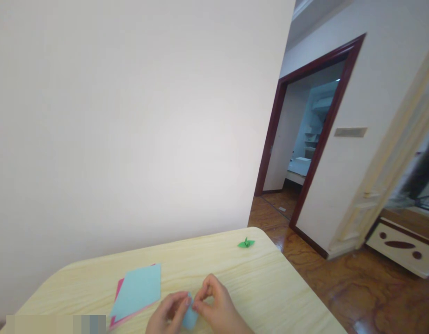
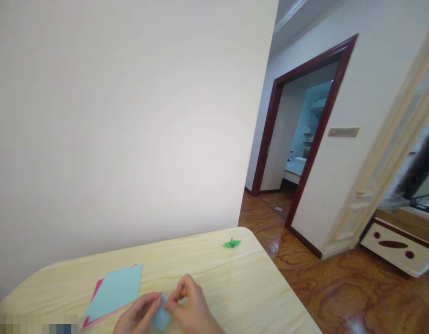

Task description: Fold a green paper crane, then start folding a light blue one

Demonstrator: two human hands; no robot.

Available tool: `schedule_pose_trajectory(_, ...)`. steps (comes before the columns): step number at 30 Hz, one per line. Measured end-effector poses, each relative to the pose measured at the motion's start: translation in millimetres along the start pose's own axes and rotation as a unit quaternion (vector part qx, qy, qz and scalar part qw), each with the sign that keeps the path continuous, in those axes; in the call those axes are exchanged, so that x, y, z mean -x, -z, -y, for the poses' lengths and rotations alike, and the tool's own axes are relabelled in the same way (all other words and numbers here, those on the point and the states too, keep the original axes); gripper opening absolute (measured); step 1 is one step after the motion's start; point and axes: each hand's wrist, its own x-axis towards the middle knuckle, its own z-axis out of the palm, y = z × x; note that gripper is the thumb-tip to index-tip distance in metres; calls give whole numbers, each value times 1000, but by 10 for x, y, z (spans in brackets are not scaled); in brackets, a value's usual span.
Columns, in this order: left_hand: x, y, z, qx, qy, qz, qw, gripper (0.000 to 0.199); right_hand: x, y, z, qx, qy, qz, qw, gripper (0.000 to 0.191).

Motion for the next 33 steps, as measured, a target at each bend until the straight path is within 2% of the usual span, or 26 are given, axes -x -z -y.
schedule_pose_trajectory(6, 1, -4, -26, 16, -4, 28, 999, 41, 3, 3, -35, -40, -12, 31, 999, 24)
schedule_pose_trajectory(10, 0, -1, -4, 21, 1, 17, 1000, 39, 11, 6, -72, -79, -53, 74, 993, 25)
schedule_pose_trajectory(14, -13, 5, 15, 21, 16, 7, 1000, 37, 15, -3, -133, -76, -82, 87, 990, 29)
schedule_pose_trajectory(21, 8, 6, -44, 30, 22, 9, 999, 40, 11, -38, -193, -72, -97, 81, 989, 24)
schedule_pose_trajectory(25, -8, 9, -32, 53, 40, 24, 998, 46, -16, -44, -254, -95, -90, 57, 990, 26)
schedule_pose_trajectory(28, -20, -3, 10, 84, 59, 67, 992, 47, -59, -42, -319, -127, -83, 22, 988, 30)
schedule_pose_trajectory(31, -15, -16, 56, 57, 50, 122, 990, 40, -90, -36, -362, -146, -81, -4, 986, 36)
schedule_pose_trajectory(33, -7, -18, 76, 32, 34, 134, 990, 38, -96, -31, -367, -152, -76, -4, 985, 37)
